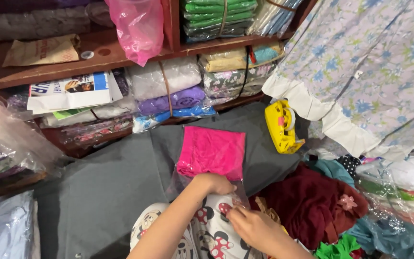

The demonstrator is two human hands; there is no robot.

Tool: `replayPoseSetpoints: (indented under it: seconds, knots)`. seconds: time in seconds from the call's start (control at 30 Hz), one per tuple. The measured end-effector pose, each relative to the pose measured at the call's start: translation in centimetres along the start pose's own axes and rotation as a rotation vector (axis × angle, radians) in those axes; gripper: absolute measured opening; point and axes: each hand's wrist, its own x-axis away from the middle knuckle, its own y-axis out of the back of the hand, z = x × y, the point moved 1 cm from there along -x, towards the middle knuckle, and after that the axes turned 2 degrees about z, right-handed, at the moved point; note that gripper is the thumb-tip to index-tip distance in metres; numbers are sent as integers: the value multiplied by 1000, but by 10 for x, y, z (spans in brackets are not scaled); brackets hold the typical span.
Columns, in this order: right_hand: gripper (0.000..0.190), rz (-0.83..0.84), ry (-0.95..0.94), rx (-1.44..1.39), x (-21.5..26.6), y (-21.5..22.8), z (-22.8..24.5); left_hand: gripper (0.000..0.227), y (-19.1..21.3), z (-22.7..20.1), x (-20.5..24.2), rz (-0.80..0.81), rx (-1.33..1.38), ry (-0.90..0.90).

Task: Folding garments and placing them into individual plastic bags for storage or sale.

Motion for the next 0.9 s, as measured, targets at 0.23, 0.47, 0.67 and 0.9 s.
replayPoseSetpoints:
  seconds: [0.23, 0.47, 0.67, 0.9]
  knots:
    - [9, -428, -467, -421, -3, 49, -4, 50, 33, -7, 84, -380, 262, -397]
    - [36, -438, -590, -561, 11, 34, -21, 17, 17, -22, 146, -683, 147, -566]
    - [32, -398, -576, -482, -1, 14, -7, 26, 10, -21, 159, -833, 95, -500]
    - [11, -552, -593, -438, -5, 6, 3, 7, 1, -12, 150, -925, 5, -549]
